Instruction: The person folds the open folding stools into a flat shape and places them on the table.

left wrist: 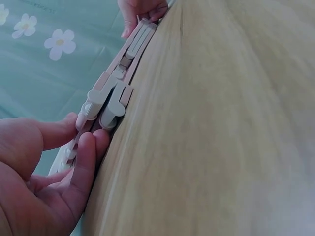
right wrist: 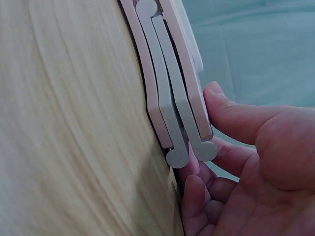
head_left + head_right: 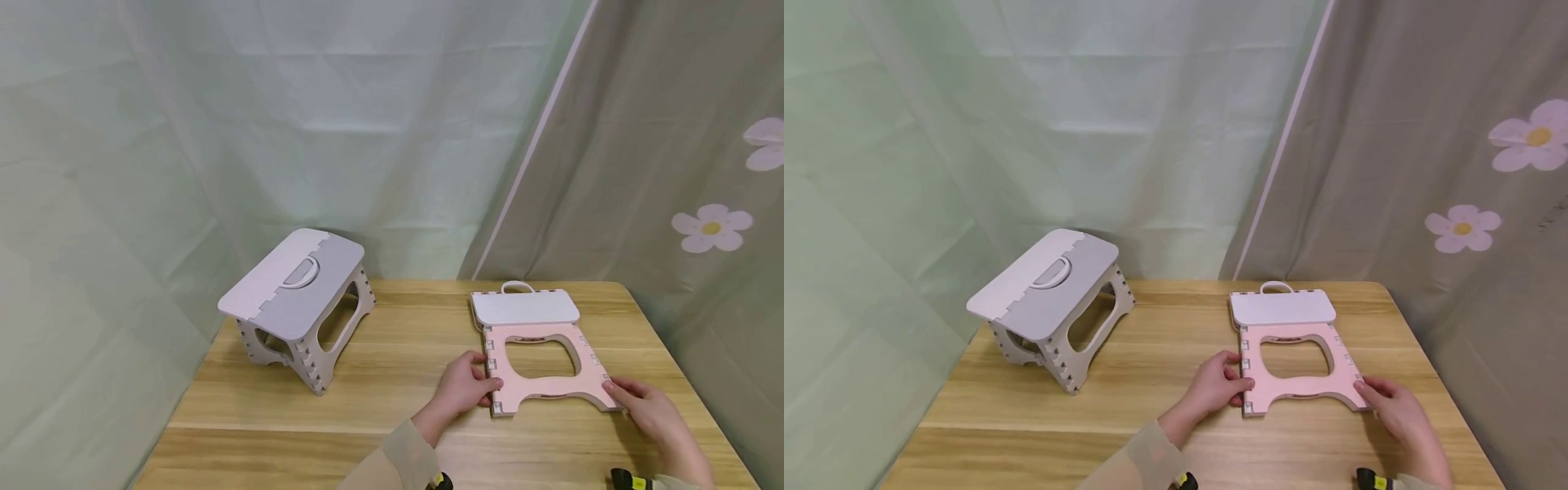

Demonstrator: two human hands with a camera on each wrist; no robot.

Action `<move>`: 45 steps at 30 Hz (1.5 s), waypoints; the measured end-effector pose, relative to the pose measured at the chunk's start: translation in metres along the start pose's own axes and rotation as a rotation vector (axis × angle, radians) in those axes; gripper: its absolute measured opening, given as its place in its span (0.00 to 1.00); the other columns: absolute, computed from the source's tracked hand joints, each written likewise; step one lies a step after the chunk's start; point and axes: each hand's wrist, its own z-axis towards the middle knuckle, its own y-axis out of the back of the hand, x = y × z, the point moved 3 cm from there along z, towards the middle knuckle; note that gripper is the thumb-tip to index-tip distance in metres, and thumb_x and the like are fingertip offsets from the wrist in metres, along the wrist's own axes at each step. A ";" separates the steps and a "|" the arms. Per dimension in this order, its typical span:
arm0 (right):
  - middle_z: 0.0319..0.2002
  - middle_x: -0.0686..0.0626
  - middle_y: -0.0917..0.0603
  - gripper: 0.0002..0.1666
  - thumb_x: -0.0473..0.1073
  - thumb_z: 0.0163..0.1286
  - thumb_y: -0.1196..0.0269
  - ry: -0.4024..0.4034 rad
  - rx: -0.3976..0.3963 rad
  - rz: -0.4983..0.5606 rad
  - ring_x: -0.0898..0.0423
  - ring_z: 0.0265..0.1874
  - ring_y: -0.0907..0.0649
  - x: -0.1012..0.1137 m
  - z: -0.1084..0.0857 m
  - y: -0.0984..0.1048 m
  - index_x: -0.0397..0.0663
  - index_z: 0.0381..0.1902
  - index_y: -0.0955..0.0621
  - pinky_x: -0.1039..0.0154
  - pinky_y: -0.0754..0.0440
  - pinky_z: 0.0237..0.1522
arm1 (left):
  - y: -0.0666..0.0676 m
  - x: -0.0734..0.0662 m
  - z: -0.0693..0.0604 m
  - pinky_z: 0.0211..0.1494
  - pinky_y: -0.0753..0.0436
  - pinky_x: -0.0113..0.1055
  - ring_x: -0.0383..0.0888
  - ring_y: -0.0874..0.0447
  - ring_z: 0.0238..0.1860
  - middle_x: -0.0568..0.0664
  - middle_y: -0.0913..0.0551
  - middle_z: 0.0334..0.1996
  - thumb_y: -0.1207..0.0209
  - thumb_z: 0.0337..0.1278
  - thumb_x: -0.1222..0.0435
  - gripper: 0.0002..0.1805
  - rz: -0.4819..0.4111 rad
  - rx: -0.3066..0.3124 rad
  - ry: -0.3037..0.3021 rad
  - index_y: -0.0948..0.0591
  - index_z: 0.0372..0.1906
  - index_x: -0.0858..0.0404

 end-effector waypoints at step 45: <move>0.73 0.29 0.27 0.40 0.61 0.86 0.47 0.219 -0.279 0.126 0.32 0.70 0.27 0.092 -0.034 -0.013 0.38 0.80 0.33 0.45 0.26 0.62 | 0.176 -0.001 -0.072 0.48 0.14 0.39 0.43 0.15 0.42 0.47 0.16 0.41 0.29 0.68 0.67 0.20 0.240 -0.196 -0.272 0.17 0.62 0.65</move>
